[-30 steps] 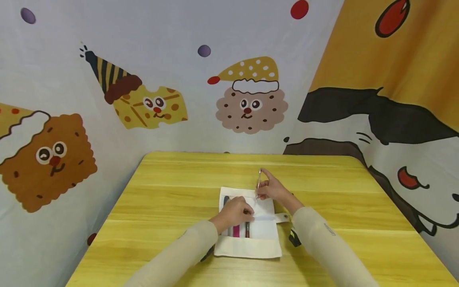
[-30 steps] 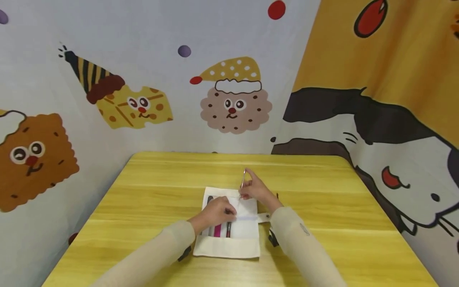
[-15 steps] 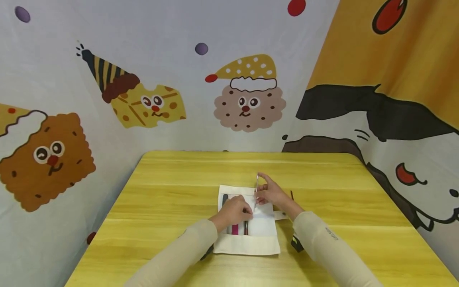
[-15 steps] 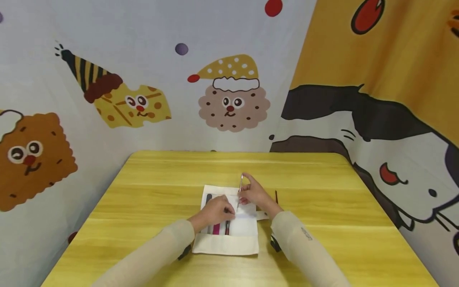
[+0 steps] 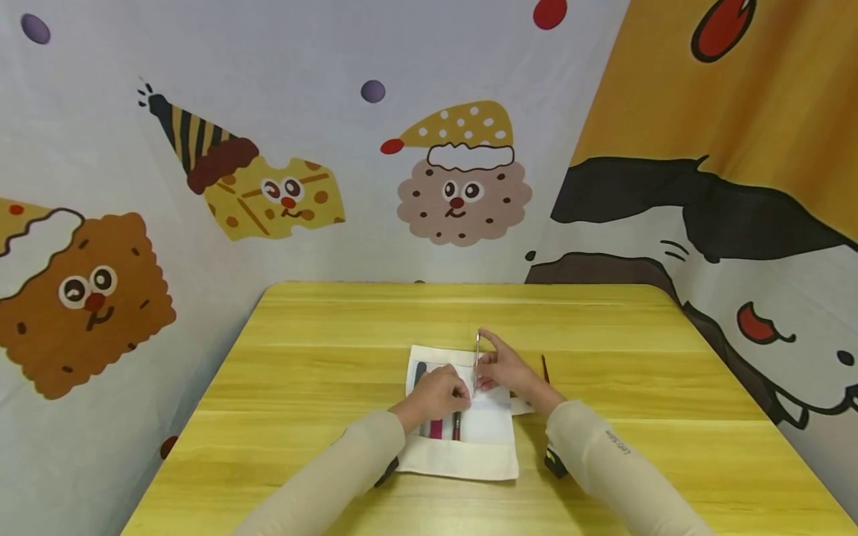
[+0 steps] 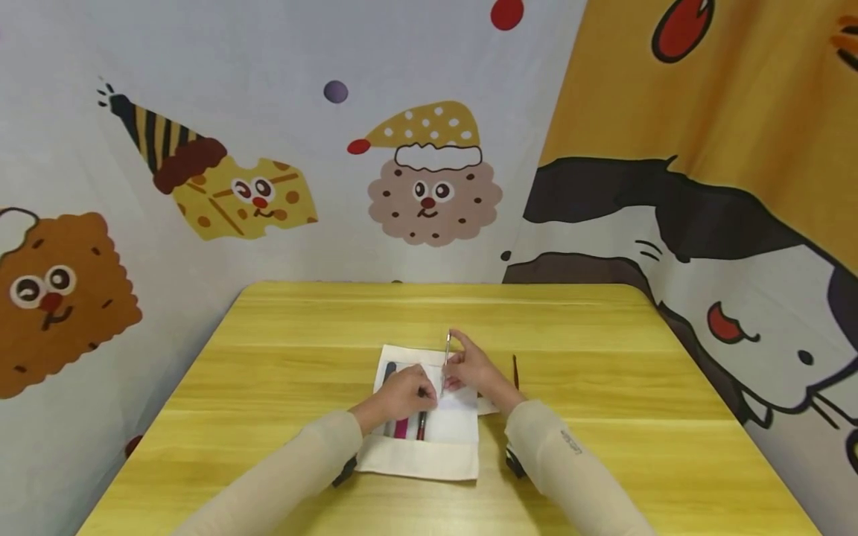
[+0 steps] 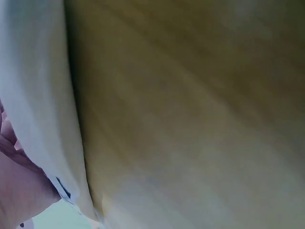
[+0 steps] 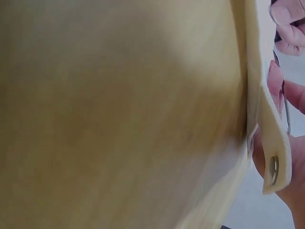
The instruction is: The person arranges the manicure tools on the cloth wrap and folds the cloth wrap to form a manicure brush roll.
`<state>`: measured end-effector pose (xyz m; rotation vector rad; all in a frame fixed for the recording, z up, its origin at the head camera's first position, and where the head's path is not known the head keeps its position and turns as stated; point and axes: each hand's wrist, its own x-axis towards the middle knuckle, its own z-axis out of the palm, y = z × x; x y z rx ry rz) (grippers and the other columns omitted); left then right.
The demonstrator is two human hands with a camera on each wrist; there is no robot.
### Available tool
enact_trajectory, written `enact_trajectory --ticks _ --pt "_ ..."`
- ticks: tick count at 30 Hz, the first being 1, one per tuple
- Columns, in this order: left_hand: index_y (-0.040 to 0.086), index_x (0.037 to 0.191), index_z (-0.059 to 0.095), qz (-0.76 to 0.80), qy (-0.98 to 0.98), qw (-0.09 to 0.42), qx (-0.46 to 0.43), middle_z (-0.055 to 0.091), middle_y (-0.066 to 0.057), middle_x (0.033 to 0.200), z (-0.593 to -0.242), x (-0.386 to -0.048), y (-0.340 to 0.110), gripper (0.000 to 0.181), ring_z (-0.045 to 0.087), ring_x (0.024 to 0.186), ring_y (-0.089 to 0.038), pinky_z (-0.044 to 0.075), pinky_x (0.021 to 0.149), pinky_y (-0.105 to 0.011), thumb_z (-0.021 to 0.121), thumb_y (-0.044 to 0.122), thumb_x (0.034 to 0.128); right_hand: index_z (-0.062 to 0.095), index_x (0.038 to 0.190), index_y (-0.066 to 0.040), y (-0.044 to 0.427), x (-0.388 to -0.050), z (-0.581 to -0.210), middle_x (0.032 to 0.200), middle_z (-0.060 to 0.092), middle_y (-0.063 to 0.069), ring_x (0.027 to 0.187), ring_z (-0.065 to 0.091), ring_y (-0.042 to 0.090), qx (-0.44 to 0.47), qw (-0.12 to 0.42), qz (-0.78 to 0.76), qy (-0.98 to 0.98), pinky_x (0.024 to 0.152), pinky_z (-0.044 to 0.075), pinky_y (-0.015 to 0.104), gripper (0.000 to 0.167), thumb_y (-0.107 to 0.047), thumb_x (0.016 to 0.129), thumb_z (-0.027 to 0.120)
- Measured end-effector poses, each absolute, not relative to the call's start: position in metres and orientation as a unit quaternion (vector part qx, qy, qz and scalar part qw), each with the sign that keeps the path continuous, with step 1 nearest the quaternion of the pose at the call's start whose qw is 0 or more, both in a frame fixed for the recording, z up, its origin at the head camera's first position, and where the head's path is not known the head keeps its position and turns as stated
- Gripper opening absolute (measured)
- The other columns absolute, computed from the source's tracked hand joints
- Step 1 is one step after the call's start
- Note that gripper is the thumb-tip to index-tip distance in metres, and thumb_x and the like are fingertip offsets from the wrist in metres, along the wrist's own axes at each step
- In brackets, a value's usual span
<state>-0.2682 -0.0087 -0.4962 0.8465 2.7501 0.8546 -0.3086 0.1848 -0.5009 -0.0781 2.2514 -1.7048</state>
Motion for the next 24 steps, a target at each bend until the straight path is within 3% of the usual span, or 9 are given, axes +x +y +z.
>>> enact_trajectory --ticks 8,17,24 --pt "0.016 0.081 0.076 0.297 0.911 0.085 0.273 0.053 0.011 0.086 -0.494 -0.267 -0.008 0.010 0.050 0.082 -0.006 0.036 0.085 -0.040 0.072 0.017 0.0906 0.023 0.157 -0.017 0.181 -0.303 -0.502 0.092 0.060 0.015 0.064 0.065 0.024 -0.028 0.164 -0.587 0.792 0.059 0.057 0.036 0.081 0.005 0.091 0.065" --pt "0.016 0.080 0.076 0.295 0.911 0.079 0.276 0.054 0.010 0.086 -0.493 -0.267 -0.008 0.014 0.050 0.081 -0.006 0.036 0.081 -0.037 0.069 0.015 0.0914 0.029 0.154 -0.014 0.178 -0.298 -0.502 0.091 0.061 0.017 0.061 0.065 0.026 -0.014 0.180 -0.596 0.782 0.058 0.057 0.038 0.071 0.002 0.093 0.060" --pt "0.017 0.082 0.077 0.294 0.912 0.075 0.276 0.053 0.011 0.087 -0.495 -0.268 -0.008 0.013 0.050 0.082 -0.005 0.035 0.079 -0.035 0.068 0.015 0.0913 0.046 0.140 -0.003 0.180 -0.295 -0.503 0.088 0.063 0.015 0.065 0.065 0.022 -0.047 0.170 -0.571 0.802 0.060 0.056 0.036 0.049 0.003 0.093 0.059"
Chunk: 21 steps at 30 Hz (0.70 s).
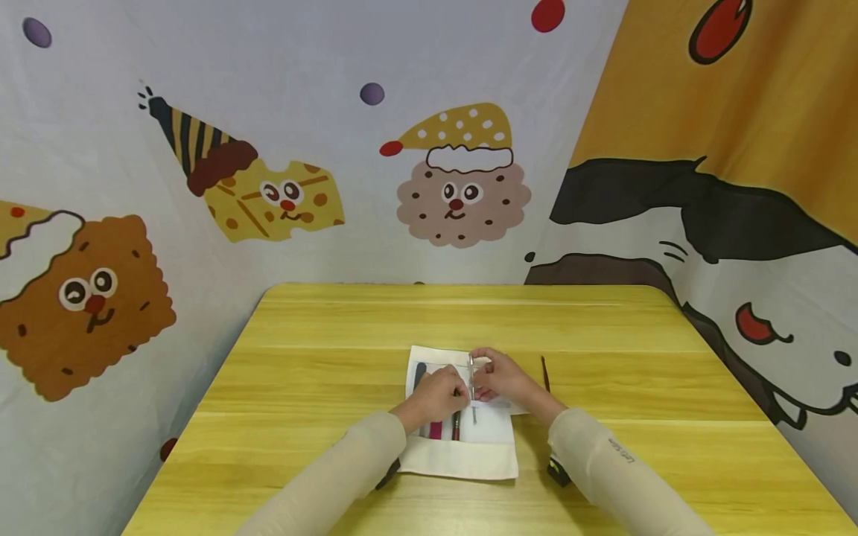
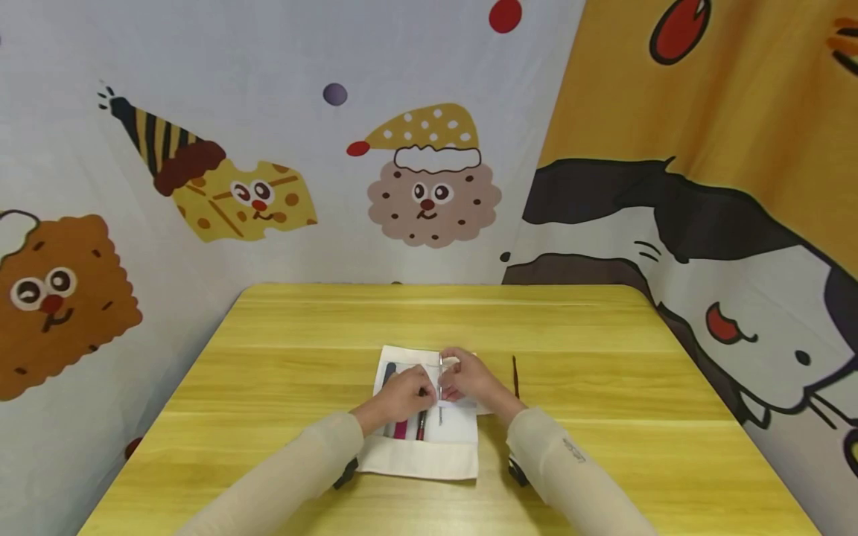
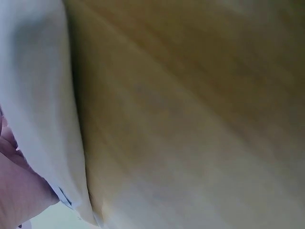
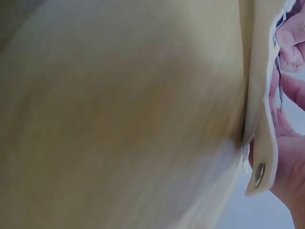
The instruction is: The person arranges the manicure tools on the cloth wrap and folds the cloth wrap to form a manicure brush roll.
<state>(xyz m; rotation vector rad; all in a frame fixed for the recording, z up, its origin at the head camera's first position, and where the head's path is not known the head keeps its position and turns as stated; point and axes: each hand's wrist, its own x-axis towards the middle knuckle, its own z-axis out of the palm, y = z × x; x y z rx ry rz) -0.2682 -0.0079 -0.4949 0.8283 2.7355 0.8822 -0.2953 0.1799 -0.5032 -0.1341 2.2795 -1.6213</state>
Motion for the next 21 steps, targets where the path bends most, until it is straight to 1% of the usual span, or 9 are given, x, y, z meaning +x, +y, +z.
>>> enact_trajectory --ticks 4,8,15,21 --pt "0.017 0.081 0.076 0.294 0.913 0.076 0.271 0.053 0.011 0.087 -0.4957 -0.2682 -0.0073 0.014 0.050 0.081 -0.006 0.035 0.079 -0.035 0.067 0.016 0.0922 0.056 0.128 0.000 0.1832 -0.2955 -0.5066 0.085 0.062 0.010 0.061 0.057 0.017 -0.077 0.160 -0.529 0.830 0.055 0.050 0.030 0.037 0.003 0.092 0.062" --pt "0.018 0.080 0.075 0.296 0.913 0.073 0.270 0.053 0.010 0.088 -0.4954 -0.2680 -0.0068 0.014 0.050 0.082 -0.006 0.036 0.080 -0.036 0.068 0.017 0.0919 0.061 0.121 0.000 0.1845 -0.2948 -0.5069 0.083 0.061 0.007 0.060 0.049 0.014 -0.094 0.149 -0.498 0.849 0.054 0.043 0.026 0.034 0.001 0.089 0.069" --pt "0.018 0.080 0.075 0.296 0.913 0.073 0.271 0.053 0.010 0.088 -0.4961 -0.2681 -0.0066 0.013 0.050 0.081 -0.006 0.036 0.080 -0.036 0.068 0.017 0.0914 0.063 0.117 -0.001 0.1851 -0.2902 -0.5042 0.086 0.062 0.004 0.072 0.054 0.016 -0.098 0.124 -0.459 0.874 0.062 0.047 0.029 0.034 -0.006 0.086 0.077" --pt "0.017 0.081 0.074 0.291 0.916 0.063 0.269 0.053 0.010 0.086 -0.4969 -0.2684 -0.0060 0.013 0.049 0.079 -0.006 0.037 0.080 -0.036 0.067 0.018 0.0918 0.065 0.110 -0.004 0.1875 -0.2869 -0.5037 0.088 0.062 0.001 0.079 0.055 0.016 -0.110 0.102 -0.435 0.888 0.069 0.048 0.029 0.028 -0.008 0.085 0.078"
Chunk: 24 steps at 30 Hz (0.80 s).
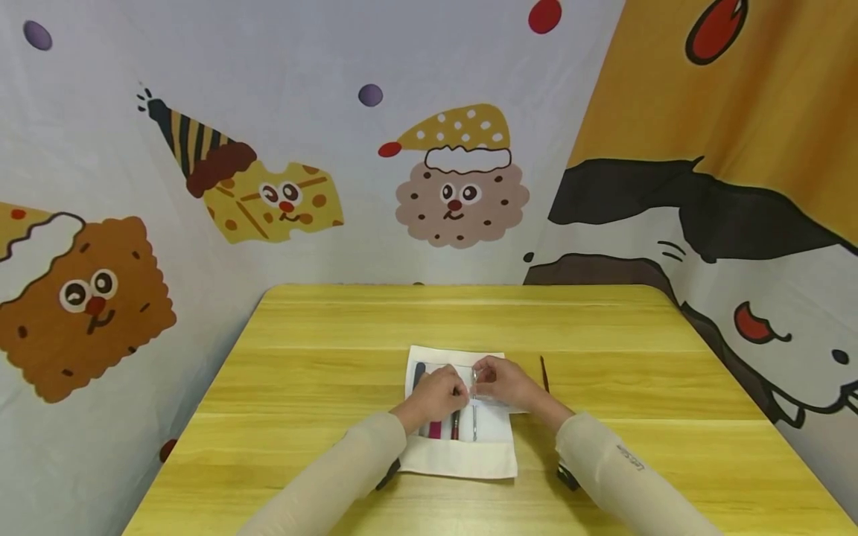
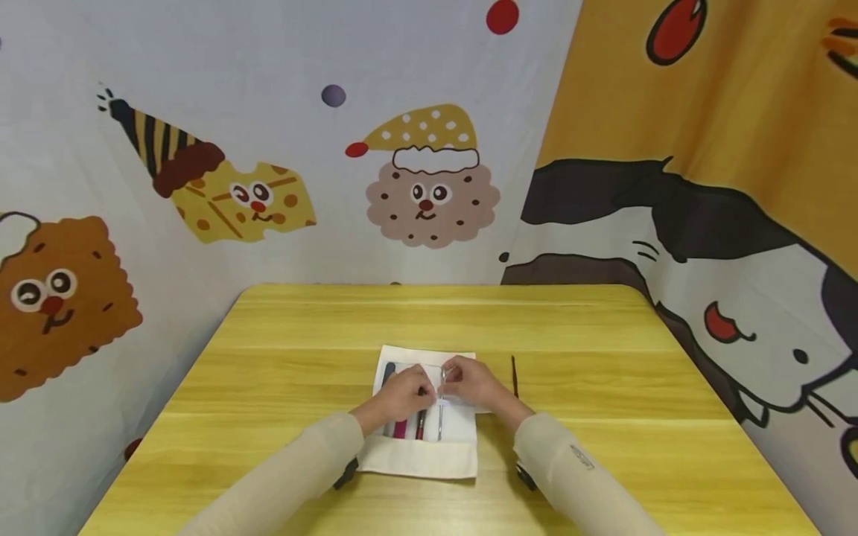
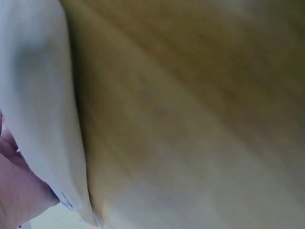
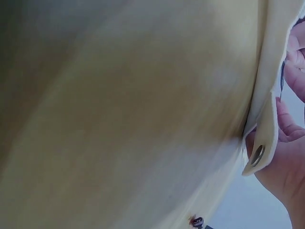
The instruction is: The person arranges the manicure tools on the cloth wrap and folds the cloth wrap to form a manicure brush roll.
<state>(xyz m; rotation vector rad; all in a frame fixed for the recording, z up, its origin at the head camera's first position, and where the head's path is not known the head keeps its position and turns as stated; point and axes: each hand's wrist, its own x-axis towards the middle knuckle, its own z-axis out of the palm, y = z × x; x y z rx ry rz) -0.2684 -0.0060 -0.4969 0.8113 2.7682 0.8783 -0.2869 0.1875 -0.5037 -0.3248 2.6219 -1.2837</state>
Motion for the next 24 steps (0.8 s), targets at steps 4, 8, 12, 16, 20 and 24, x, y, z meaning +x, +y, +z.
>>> enact_trajectory --ticks 4,8,12,16,20,24 --pt "0.017 0.081 0.074 0.289 0.919 0.057 0.263 0.052 0.009 0.086 -0.4963 -0.2689 -0.0064 0.012 0.049 0.079 -0.007 0.037 0.080 -0.036 0.067 0.017 0.0911 0.066 0.106 -0.003 0.1875 -0.2843 -0.5034 0.092 0.064 0.002 0.085 0.057 0.016 -0.137 0.088 -0.422 0.892 0.076 0.050 0.031 0.025 -0.009 0.085 0.078" --pt "0.017 0.081 0.074 0.285 0.923 0.059 0.253 0.052 0.009 0.086 -0.4965 -0.2699 -0.0059 0.013 0.049 0.080 -0.007 0.037 0.081 -0.036 0.067 0.018 0.0915 0.068 0.105 -0.003 0.1871 -0.2822 -0.5041 0.095 0.064 0.002 0.086 0.056 0.016 -0.154 0.070 -0.410 0.896 0.076 0.050 0.031 0.024 -0.012 0.085 0.079" --pt "0.017 0.079 0.074 0.284 0.925 0.056 0.246 0.052 0.009 0.086 -0.4979 -0.2719 -0.0061 0.014 0.049 0.080 -0.008 0.036 0.081 -0.037 0.066 0.017 0.0912 0.072 0.101 -0.003 0.1867 -0.2813 -0.5039 0.091 0.061 0.002 0.080 0.052 0.015 -0.175 0.049 -0.390 0.903 0.070 0.047 0.028 0.019 -0.013 0.086 0.078" --pt "0.017 0.077 0.073 0.283 0.927 0.047 0.240 0.052 0.009 0.085 -0.4990 -0.2737 -0.0060 0.015 0.050 0.079 -0.008 0.037 0.080 -0.038 0.066 0.016 0.0902 0.075 0.095 -0.005 0.1870 -0.2813 -0.5033 0.087 0.061 0.001 0.077 0.050 0.013 -0.204 0.035 -0.376 0.903 0.066 0.044 0.027 0.008 -0.010 0.088 0.074" --pt "0.017 0.075 0.072 0.283 0.928 0.041 0.237 0.052 0.008 0.083 -0.4984 -0.2741 -0.0062 0.015 0.050 0.078 -0.009 0.037 0.078 -0.038 0.067 0.016 0.0887 0.078 0.087 -0.007 0.1879 -0.2809 -0.5039 0.087 0.063 -0.001 0.081 0.054 0.013 -0.227 0.025 -0.375 0.898 0.069 0.046 0.028 0.009 -0.009 0.091 0.071" --pt "0.017 0.074 0.071 0.280 0.930 0.038 0.235 0.051 0.008 0.083 -0.4992 -0.2737 -0.0066 0.015 0.049 0.078 -0.009 0.037 0.078 -0.038 0.067 0.016 0.0881 0.079 0.086 -0.006 0.1886 -0.2794 -0.5043 0.089 0.064 -0.001 0.084 0.056 0.013 -0.238 0.025 -0.378 0.895 0.072 0.047 0.027 0.012 -0.010 0.093 0.069"
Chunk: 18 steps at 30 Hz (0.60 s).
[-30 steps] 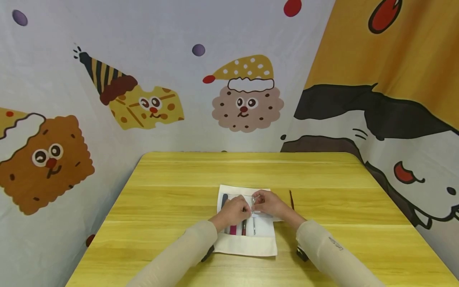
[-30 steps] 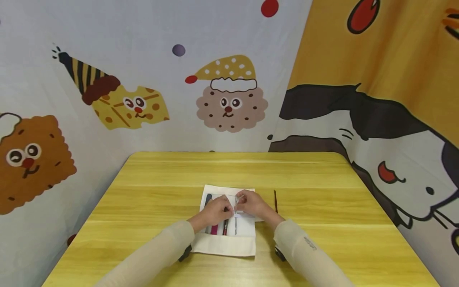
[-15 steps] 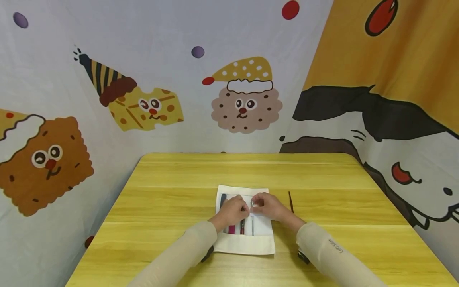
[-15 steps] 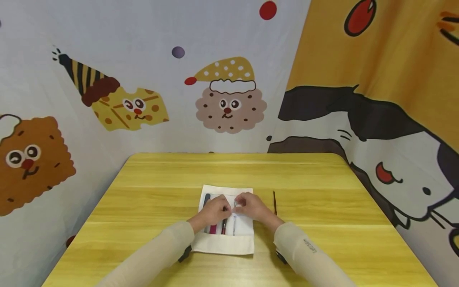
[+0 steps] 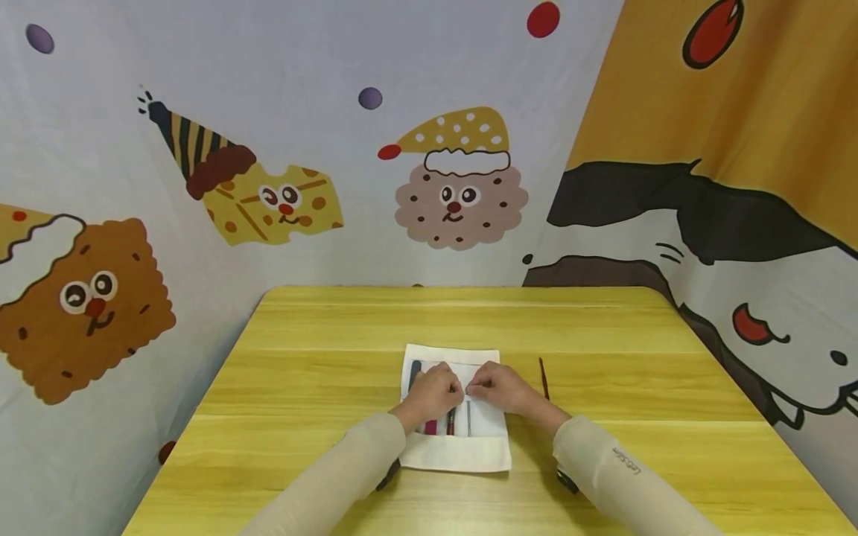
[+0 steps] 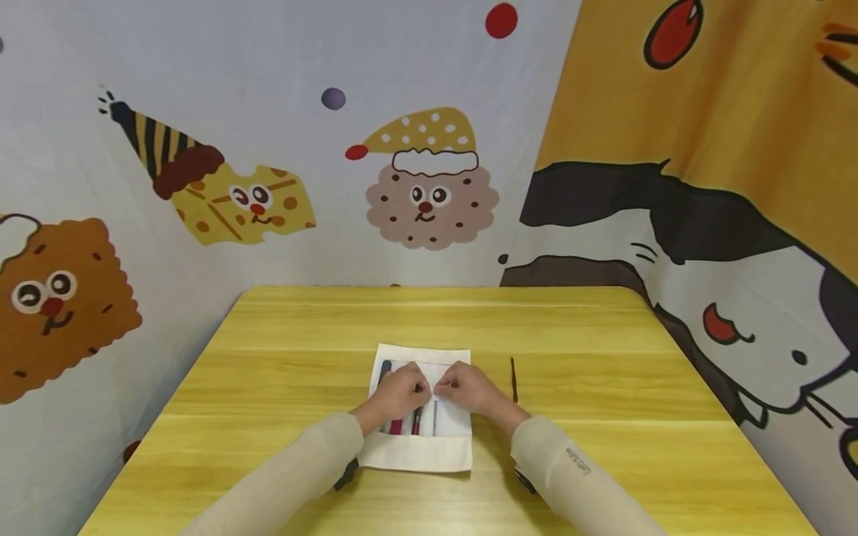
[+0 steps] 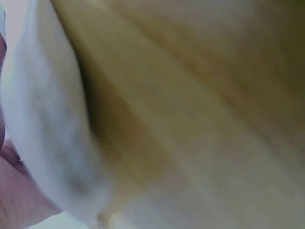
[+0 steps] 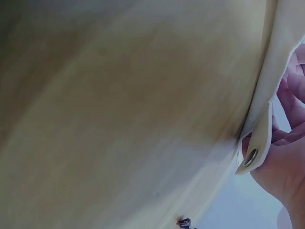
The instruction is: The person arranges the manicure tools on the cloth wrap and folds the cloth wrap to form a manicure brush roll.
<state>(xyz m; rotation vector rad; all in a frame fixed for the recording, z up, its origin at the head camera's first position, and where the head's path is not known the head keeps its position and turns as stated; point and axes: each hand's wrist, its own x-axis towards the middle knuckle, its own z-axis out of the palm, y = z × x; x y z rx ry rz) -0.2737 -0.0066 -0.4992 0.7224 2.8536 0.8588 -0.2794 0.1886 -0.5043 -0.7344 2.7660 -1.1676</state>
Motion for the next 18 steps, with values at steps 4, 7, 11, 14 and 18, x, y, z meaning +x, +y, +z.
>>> enact_trajectory --ticks 4,7,11,14,18 --pt "0.018 0.075 0.072 0.275 0.931 0.037 0.236 0.051 0.009 0.083 -0.499 -0.273 -0.006 0.013 0.049 0.078 -0.009 0.037 0.077 -0.037 0.067 0.017 0.0878 0.077 0.099 -0.003 0.190 -0.278 -0.502 0.090 0.065 0.000 0.082 0.056 0.012 -0.230 0.034 -0.378 0.896 0.069 0.047 0.027 0.012 -0.010 0.093 0.069" --pt "0.019 0.075 0.072 0.272 0.932 0.034 0.236 0.051 0.009 0.082 -0.498 -0.271 -0.004 0.012 0.049 0.077 -0.009 0.038 0.078 -0.037 0.069 0.018 0.0875 0.074 0.108 -0.003 0.195 -0.278 -0.497 0.094 0.066 0.001 0.084 0.057 0.013 -0.201 0.041 -0.373 0.905 0.072 0.049 0.029 0.017 -0.011 0.093 0.069" --pt "0.020 0.075 0.070 0.277 0.930 0.021 0.239 0.050 0.008 0.080 -0.498 -0.269 -0.003 0.012 0.048 0.076 -0.009 0.038 0.078 -0.039 0.073 0.018 0.0874 0.071 0.116 -0.003 0.208 -0.279 -0.484 0.104 0.067 0.004 0.094 0.060 0.019 -0.141 0.048 -0.383 0.912 0.080 0.052 0.036 0.024 -0.013 0.095 0.067" --pt "0.019 0.077 0.070 0.284 0.926 0.002 0.249 0.050 0.008 0.081 -0.498 -0.269 -0.004 0.011 0.047 0.077 -0.010 0.039 0.077 -0.039 0.075 0.020 0.0873 0.068 0.122 -0.001 0.225 -0.284 -0.477 0.109 0.067 0.008 0.099 0.061 0.024 -0.113 0.043 -0.398 0.909 0.083 0.052 0.040 0.029 -0.016 0.097 0.066" --pt "0.017 0.085 0.074 0.289 0.921 -0.009 0.260 0.053 0.006 0.084 -0.495 -0.269 -0.002 0.007 0.049 0.080 -0.011 0.039 0.079 -0.039 0.077 0.022 0.0864 0.063 0.128 0.002 0.251 -0.290 -0.471 0.116 0.065 0.014 0.104 0.060 0.029 -0.075 0.032 -0.416 0.906 0.085 0.051 0.043 0.036 -0.019 0.099 0.063"
